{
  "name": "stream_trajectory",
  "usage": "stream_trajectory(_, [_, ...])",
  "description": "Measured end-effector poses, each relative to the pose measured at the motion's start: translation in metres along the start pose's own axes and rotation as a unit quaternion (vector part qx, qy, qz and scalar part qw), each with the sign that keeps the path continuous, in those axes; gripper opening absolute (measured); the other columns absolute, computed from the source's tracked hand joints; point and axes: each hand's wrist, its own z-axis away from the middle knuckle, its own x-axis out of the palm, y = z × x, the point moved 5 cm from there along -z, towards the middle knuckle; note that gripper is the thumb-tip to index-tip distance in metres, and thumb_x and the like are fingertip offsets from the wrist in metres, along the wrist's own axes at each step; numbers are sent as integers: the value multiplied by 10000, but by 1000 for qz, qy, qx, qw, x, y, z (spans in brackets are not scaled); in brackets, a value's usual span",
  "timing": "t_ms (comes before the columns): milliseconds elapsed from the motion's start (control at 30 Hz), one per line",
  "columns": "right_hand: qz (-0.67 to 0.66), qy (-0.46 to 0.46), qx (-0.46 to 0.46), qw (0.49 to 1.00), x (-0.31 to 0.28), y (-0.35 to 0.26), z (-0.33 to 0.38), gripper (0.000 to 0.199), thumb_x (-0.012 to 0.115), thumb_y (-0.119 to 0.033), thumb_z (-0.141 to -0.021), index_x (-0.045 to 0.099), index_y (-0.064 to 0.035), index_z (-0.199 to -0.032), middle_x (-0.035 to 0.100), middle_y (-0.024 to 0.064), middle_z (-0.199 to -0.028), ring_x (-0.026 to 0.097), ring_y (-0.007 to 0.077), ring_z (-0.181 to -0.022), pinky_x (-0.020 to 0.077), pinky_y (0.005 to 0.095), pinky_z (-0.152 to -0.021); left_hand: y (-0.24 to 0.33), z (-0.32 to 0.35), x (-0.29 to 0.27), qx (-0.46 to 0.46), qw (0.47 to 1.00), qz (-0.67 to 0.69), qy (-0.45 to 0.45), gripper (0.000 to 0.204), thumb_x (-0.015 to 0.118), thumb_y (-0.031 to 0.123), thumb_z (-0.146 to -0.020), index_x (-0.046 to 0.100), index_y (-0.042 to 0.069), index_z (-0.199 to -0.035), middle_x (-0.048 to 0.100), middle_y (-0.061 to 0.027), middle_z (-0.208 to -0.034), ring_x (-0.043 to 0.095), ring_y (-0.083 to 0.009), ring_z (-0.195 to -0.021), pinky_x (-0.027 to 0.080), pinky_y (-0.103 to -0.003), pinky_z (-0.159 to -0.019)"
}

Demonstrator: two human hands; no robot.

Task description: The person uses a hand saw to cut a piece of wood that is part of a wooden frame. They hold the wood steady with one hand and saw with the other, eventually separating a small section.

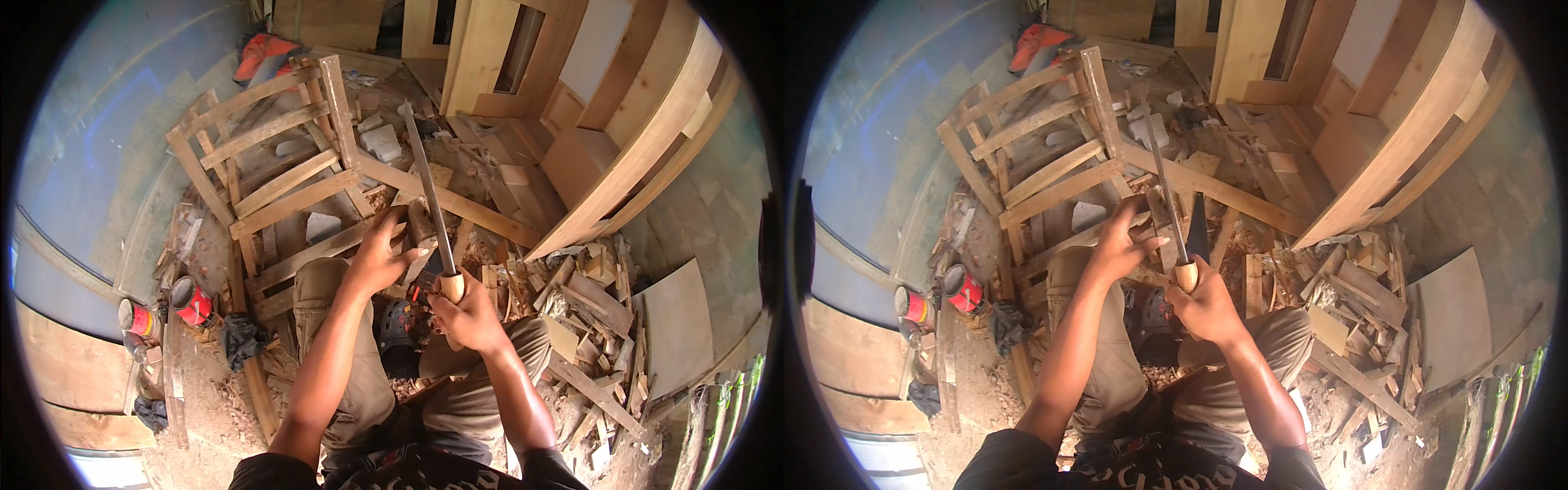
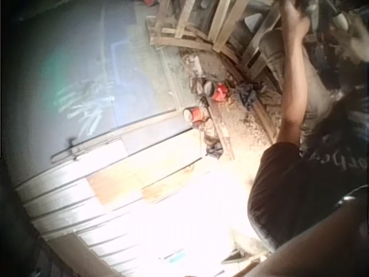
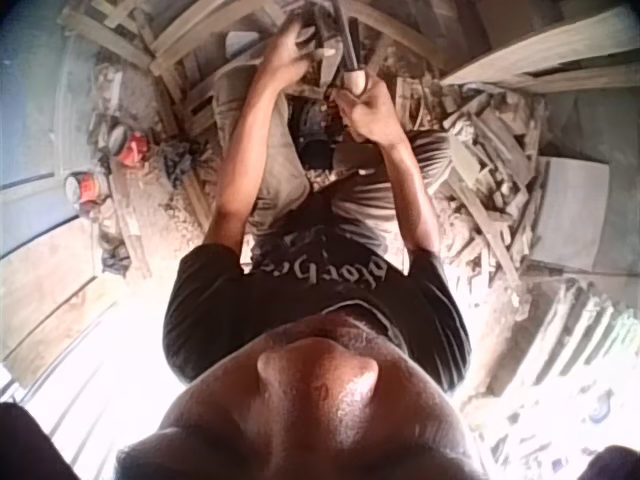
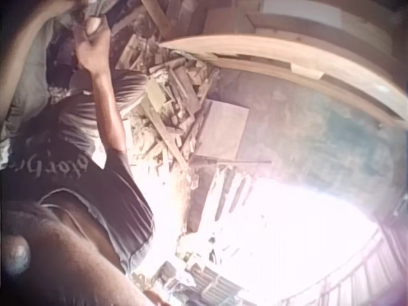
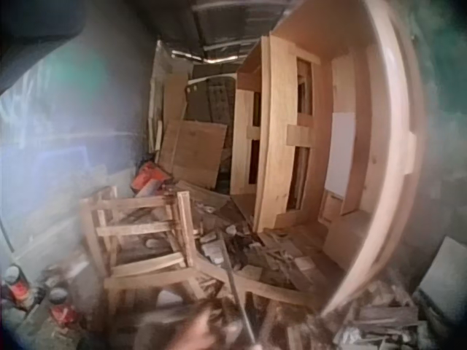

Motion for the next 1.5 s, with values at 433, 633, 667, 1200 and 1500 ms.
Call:
stream_trajectory(433, [181, 158, -150, 959, -1, -44, 28, 228, 634, -60, -809, 564, -3, -1018, 697, 135, -764, 731, 294, -714, 562, 381, -698, 10, 1, 13, -26, 999, 5, -18, 656, 720, -14, -832, 429, -60, -1418, 462, -207, -1442, 532, -325, -1339, 486, -388, -1103])
stream_trajectory(633, [195, 142, -90, 966, -2, -38, 21, 246, 637, -59, -804, 570, -1, -1034, 698, 132, -765, 730, 282, -717, 563, 371, -707, 6, 4, 6, -27, 1000, 13, -2, 642, 697, -16, -824, 437, -57, -1409, 476, -191, -1403, 549, -319, -1314, 485, -404, -1104])
stream_trajectory(667, [178, 151, -121, 965, 0, -48, 27, 251, 639, -59, -802, 571, -1, -1037, 698, 133, -764, 731, 279, -720, 562, 368, -710, 8, 5, 4, -17, 1000, -11, -4, 640, 703, -13, -825, 440, -56, -1406, 479, -189, -1398, 551, -319, -1310, 488, -406, -1101])
stream_trajectory(1200, [0, 25, 36, 999, -4, 18, 22, 213, 648, -69, -826, 572, 43, -991, 662, 152, -710, 700, 227, -652, 533, 381, -605, 9, 11, 13, 22, 1000, -3, -5, 676, 826, 186, -823, 487, -24, -1368, 526, -203, -1364, 568, -347, -1270, 493, -420, -1067])
stream_trajectory(1500, [85, 148, -105, 980, 5, 28, 22, 180, 624, -33, -817, 559, -2, -983, 634, 51, -773, 604, 117, -694, 501, 296, -629, 14, 12, 14, 3, 1000, -11, 5, 671, 830, 53, -763, 515, -16, -1351, 529, -193, -1363, 536, -342, -1292, 496, -428, -1065])
